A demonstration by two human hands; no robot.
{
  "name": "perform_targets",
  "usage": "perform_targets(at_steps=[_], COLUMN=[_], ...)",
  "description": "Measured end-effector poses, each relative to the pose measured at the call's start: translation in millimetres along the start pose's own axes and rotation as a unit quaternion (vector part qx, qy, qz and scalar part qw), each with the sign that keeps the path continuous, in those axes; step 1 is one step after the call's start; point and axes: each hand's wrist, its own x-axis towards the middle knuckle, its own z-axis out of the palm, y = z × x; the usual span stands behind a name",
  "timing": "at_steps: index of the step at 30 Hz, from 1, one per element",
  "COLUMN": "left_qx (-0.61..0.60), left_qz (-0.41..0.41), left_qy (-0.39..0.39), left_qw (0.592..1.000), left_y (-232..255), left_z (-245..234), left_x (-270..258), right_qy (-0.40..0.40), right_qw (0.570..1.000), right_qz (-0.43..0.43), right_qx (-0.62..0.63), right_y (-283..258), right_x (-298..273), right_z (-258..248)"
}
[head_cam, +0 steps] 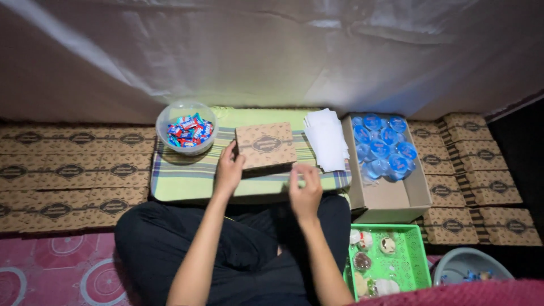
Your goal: Manually assembling snack boxes by placing a plastic cup and various food items inside before closing the lid.
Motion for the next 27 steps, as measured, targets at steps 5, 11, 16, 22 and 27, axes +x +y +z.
perform_targets(at_steps=[5, 11, 16, 22, 27], left_qx=[0.015, 0.003, -0.01, -0.001, 0.036], left_qz=[0.06, 0.113, 0.144, 0.177, 0.218], left_qy=[-0.016, -0.062, -0.09, -0.115, -0.081], left_qw=[0.998, 0.992, 0.985, 0.977, 0.972], left_y=[-8.3, -24.1, -23.5, -30.0, -25.1], left_z=[-0.7, -6.0, -9.7, -7.3, -7.7], left_x=[2.3, 5.8, 3.7, 2.4, -2.6], right_qy=[-0.041, -0.153, -0.149, -0.15, -0.139], right_qw=[0.993, 0.972, 0.965, 0.96, 0.956], right_qz=[0.078, 0.136, 0.138, 0.128, 0.109], right_qx=[0.073, 0.116, 0.167, 0.198, 0.233], right_y=[46.5, 59.8, 65.4, 79.1, 80.5], right_x=[16.8, 10.5, 7.1, -0.3, 1.1], right_z=[28.6, 36.2, 32.4, 36.3, 38.7])
